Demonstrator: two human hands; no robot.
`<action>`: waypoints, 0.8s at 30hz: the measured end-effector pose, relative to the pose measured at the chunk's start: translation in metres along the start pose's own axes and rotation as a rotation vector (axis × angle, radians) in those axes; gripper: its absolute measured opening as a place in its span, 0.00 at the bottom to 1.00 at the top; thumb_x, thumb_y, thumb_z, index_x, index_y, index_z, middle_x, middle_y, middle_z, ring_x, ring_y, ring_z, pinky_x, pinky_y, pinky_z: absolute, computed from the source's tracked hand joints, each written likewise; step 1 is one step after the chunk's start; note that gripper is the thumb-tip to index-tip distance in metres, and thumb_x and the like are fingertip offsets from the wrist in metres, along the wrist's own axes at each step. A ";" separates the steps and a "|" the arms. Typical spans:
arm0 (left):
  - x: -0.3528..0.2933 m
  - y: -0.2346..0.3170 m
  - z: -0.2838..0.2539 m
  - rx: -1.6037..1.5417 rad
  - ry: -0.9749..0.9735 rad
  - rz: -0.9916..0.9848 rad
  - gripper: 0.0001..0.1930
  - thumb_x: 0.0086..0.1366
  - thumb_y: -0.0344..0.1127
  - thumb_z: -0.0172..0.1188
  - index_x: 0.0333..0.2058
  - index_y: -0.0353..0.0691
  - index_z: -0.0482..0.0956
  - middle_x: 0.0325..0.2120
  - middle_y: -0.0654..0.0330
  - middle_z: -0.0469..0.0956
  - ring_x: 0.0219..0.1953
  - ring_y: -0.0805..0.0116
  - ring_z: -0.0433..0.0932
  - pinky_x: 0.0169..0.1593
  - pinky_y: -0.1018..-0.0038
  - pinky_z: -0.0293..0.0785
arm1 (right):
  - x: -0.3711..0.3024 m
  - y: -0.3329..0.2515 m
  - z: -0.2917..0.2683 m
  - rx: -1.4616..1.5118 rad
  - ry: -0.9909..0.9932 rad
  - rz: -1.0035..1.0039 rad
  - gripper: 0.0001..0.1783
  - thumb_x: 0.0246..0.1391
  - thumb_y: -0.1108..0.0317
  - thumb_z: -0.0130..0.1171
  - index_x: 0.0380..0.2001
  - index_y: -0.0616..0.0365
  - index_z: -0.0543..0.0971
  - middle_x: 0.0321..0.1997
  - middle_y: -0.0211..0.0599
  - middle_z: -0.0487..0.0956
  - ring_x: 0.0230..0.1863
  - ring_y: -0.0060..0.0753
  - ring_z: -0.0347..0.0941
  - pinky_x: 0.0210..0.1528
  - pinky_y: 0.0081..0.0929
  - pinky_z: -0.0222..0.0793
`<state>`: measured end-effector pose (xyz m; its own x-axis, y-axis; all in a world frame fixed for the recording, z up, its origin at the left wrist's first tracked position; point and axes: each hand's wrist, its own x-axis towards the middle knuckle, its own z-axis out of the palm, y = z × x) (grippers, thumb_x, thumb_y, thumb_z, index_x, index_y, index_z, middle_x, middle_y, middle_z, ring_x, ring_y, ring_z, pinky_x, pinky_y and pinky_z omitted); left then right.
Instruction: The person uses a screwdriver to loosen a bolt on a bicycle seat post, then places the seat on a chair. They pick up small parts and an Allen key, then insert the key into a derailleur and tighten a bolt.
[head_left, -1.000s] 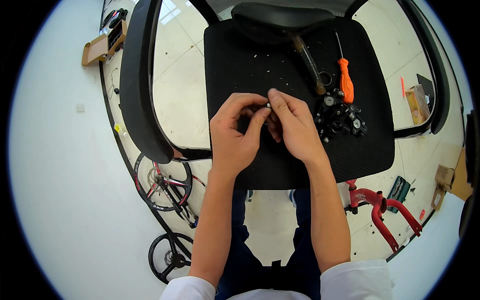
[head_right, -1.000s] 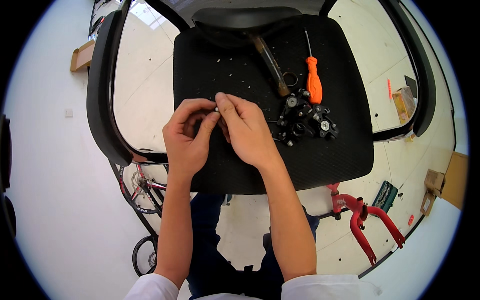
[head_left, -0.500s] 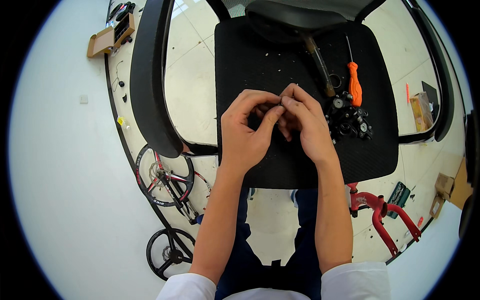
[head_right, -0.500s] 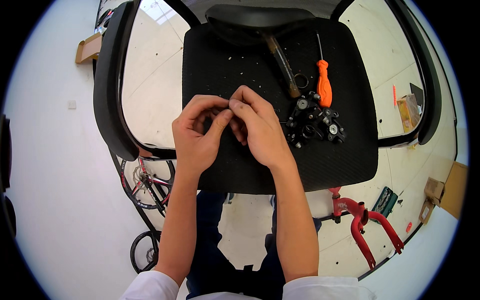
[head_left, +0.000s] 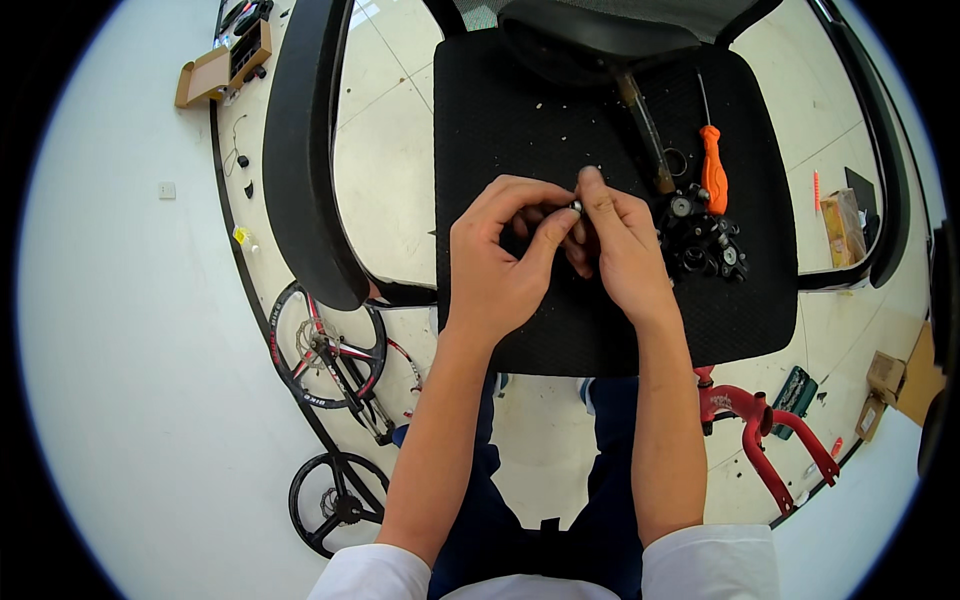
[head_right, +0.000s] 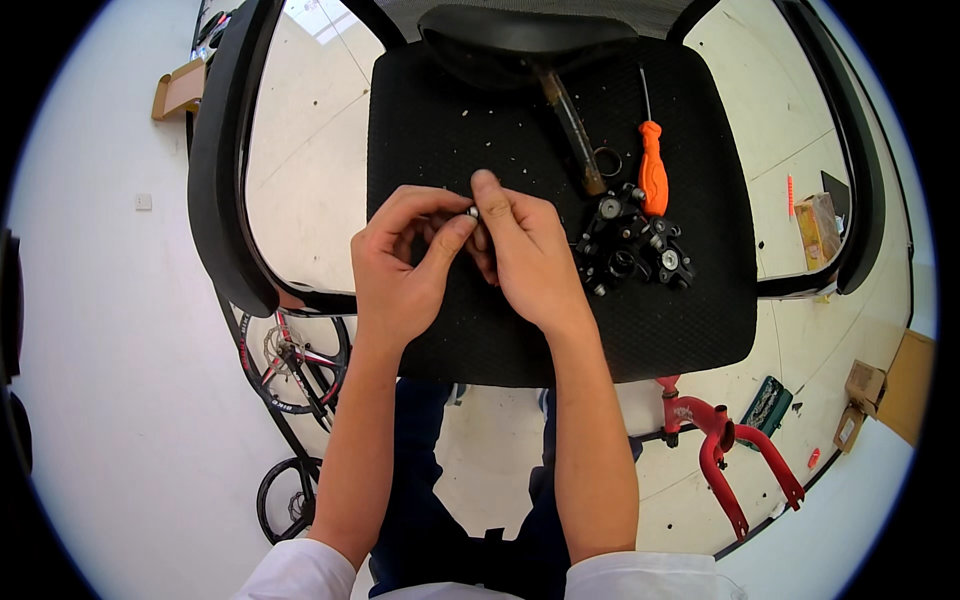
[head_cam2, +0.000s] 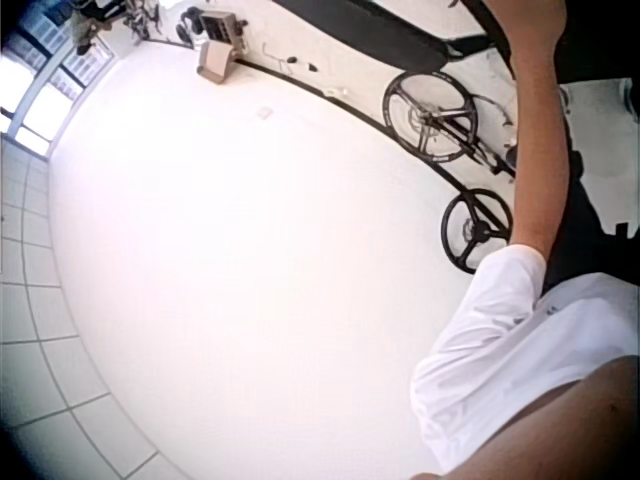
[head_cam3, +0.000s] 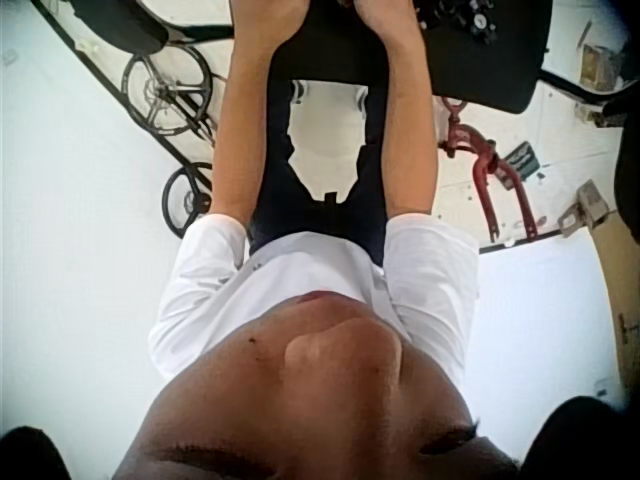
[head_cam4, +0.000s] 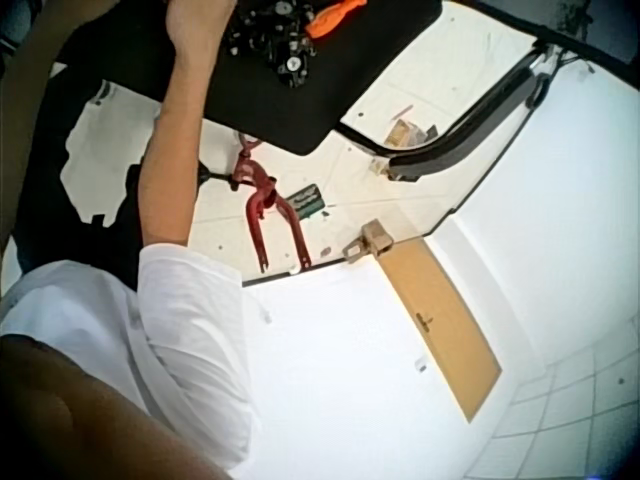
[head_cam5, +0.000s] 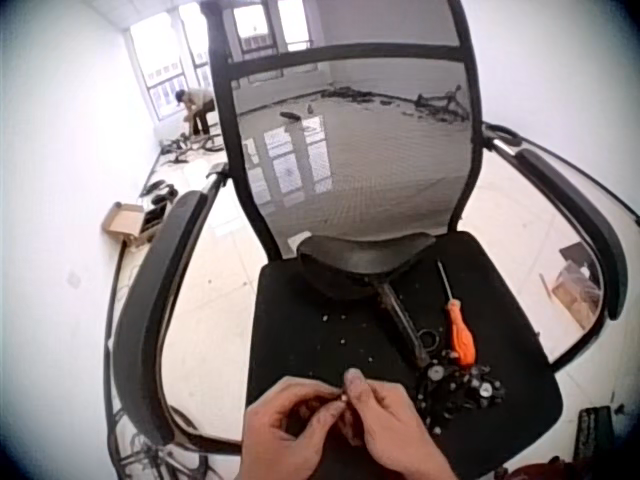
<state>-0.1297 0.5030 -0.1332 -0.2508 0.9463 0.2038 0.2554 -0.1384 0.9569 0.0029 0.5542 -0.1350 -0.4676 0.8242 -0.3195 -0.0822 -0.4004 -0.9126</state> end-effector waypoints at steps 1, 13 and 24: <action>0.000 -0.001 0.001 0.000 -0.002 0.004 0.07 0.59 0.20 0.62 0.37 0.31 0.80 0.33 0.62 0.78 0.31 0.80 0.72 0.36 0.83 0.68 | 0.000 0.000 0.000 0.000 0.026 0.030 0.18 0.65 0.52 0.46 0.30 0.55 0.71 0.18 0.24 0.66 0.17 0.16 0.63 0.19 0.15 0.55; 0.001 0.001 0.005 -0.021 0.068 -0.016 0.06 0.57 0.25 0.63 0.34 0.35 0.81 0.30 0.63 0.79 0.26 0.77 0.70 0.31 0.80 0.65 | -0.003 -0.008 0.001 0.126 0.016 -0.016 0.15 0.64 0.57 0.47 0.27 0.55 0.68 0.15 0.24 0.65 0.15 0.16 0.61 0.18 0.16 0.54; 0.001 -0.002 0.004 -0.018 0.082 -0.009 0.05 0.57 0.25 0.63 0.34 0.36 0.81 0.29 0.63 0.79 0.25 0.77 0.70 0.29 0.80 0.63 | -0.004 -0.009 0.003 0.098 -0.013 -0.011 0.16 0.65 0.56 0.46 0.28 0.55 0.69 0.17 0.24 0.65 0.17 0.15 0.60 0.19 0.15 0.54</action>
<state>-0.1268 0.5056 -0.1357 -0.3289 0.9205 0.2110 0.2366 -0.1360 0.9620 0.0034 0.5533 -0.1245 -0.4772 0.8238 -0.3061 -0.1723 -0.4292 -0.8866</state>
